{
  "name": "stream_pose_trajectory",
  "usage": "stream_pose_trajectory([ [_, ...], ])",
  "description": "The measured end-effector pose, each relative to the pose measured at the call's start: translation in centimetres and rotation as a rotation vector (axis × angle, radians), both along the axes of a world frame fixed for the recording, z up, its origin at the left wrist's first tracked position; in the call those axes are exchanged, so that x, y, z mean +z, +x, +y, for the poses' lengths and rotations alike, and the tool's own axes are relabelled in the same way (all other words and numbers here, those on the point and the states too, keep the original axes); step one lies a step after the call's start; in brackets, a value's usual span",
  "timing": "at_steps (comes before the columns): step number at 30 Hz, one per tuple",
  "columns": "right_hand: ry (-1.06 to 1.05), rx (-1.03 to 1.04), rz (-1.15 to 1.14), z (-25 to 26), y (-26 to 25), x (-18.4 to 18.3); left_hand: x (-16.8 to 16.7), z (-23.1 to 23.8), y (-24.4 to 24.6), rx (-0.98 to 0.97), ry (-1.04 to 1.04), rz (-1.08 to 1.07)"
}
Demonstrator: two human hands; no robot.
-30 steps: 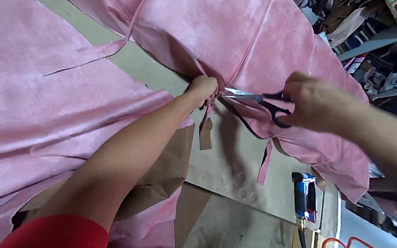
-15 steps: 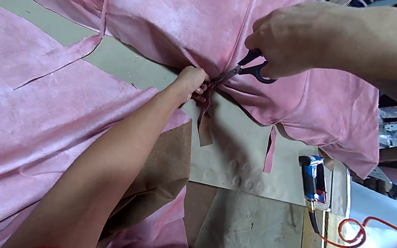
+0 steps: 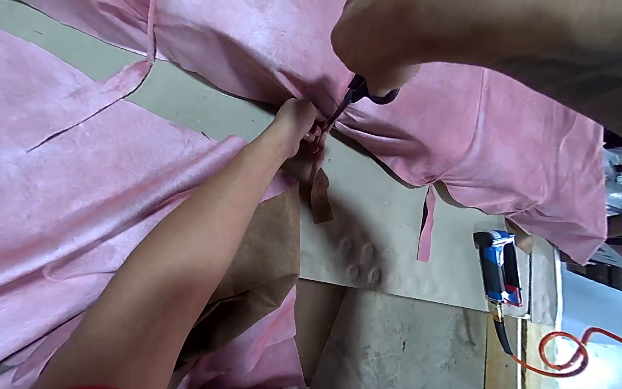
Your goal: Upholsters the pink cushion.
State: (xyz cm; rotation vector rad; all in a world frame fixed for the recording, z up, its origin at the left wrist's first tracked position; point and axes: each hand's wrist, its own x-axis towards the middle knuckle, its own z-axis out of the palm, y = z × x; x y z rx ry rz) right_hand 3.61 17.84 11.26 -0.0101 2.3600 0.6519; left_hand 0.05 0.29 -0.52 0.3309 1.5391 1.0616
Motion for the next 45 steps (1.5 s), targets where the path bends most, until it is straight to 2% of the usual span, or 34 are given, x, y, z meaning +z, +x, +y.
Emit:
stream_pose_trajectory([
  [3,-0.145,0.039,0.022,0.3,0.6,0.8,-0.1,0.0,0.0,0.006,0.004,0.023],
  [5,-0.26,0.029,0.092,-1.6,1.8,2.7,-0.1,0.0,0.0,-0.007,-0.01,0.057],
  [6,-0.246,-0.05,0.071,-4.3,2.0,4.6,0.0,0.0,-0.1,-0.021,-0.02,0.071],
  [7,-0.107,-0.259,-0.101,-8.7,1.0,7.1,0.0,-0.1,-0.1,-0.03,-0.021,0.077],
  [8,-0.018,-0.369,-0.19,-11.0,0.2,8.1,-0.1,-0.1,-0.2,-0.032,-0.015,0.077],
  [9,-0.055,-0.317,-0.191,-10.8,0.3,8.2,-0.1,-0.2,-0.2,-0.034,-0.007,0.074],
  [10,-0.251,-0.107,-0.055,-7.9,1.4,7.1,-0.2,-0.2,-0.1,-0.037,0.0,0.074],
  [11,-0.53,0.196,0.27,-3.5,2.5,3.4,-0.3,-0.2,0.0,-0.035,0.004,0.084],
  [12,-0.522,0.22,0.313,-2.4,2.2,2.1,-0.3,-0.2,0.0,-0.033,0.008,0.093],
  [13,-0.313,0.066,0.123,-3.6,1.4,3.0,-0.4,-0.2,0.1,-0.031,0.013,0.105],
  [14,-0.08,-0.18,-0.143,-5.6,0.1,4.1,-0.6,-0.2,0.1,-0.028,0.023,0.119],
  [16,-0.103,-0.129,-0.029,-2.4,1.7,1.4,-0.8,-0.2,0.2,-0.02,0.029,0.156],
  [17,-0.135,-0.131,-0.032,-1.7,2.4,1.2,-0.8,-0.2,0.2,-0.013,0.02,0.158],
  [19,-0.259,-0.104,-0.028,-1.3,4.0,3.0,-0.9,0.0,0.2,0.014,0.021,0.138],
  [21,-0.405,-0.029,0.037,-2.5,6.2,6.6,-1.2,0.1,0.1,0.026,0.02,0.124],
  [22,-0.371,-0.064,0.008,-4.7,7.0,8.5,-1.3,-0.1,0.1,0.02,0.01,0.114],
  [24,-0.167,-0.302,-0.107,-10.6,8.0,11.9,-1.4,-0.4,0.2,0.005,0.028,0.119],
  [26,-0.071,-0.577,-0.106,-14.2,11.0,12.4,-1.2,-0.8,0.8,0.008,0.063,0.196],
  [28,-0.148,-0.7,0.047,-14.8,16.5,9.3,-1.4,-1.2,1.3,0.036,0.079,0.246],
  [31,-0.247,-0.775,0.321,-15.3,25.5,2.0,-1.0,-0.9,1.6,0.031,0.077,0.18],
  [33,-0.193,-0.89,0.31,-15.6,28.9,-0.9,-0.8,-0.4,1.6,0.027,0.027,0.168],
  [35,-0.085,-1.055,0.152,-16.5,28.0,-1.0,-0.3,0.1,1.5,0.03,-0.04,0.183],
  [36,-0.085,-1.103,0.133,-16.9,26.6,-0.7,-0.1,0.1,1.4,0.024,-0.058,0.168],
  [37,-0.138,-1.103,0.207,-17.2,24.8,-0.5,0.2,0.0,1.3,0.018,-0.07,0.147],
  [39,-0.315,-0.944,0.552,-16.6,21.0,-2.6,0.6,0.0,0.9,0.004,-0.089,0.114],
  [41,-0.414,-0.681,0.897,-14.9,17.3,-7.3,0.9,0.1,0.9,-0.006,-0.11,0.108],
  [43,-0.337,-0.425,1.13,-12.8,14.8,-12.0,1.0,0.4,0.9,0.01,-0.117,0.107],
  [45,-0.216,-0.306,1.263,-12.0,13.7,-14.5,1.1,0.6,1.1,0.058,-0.136,0.12],
])
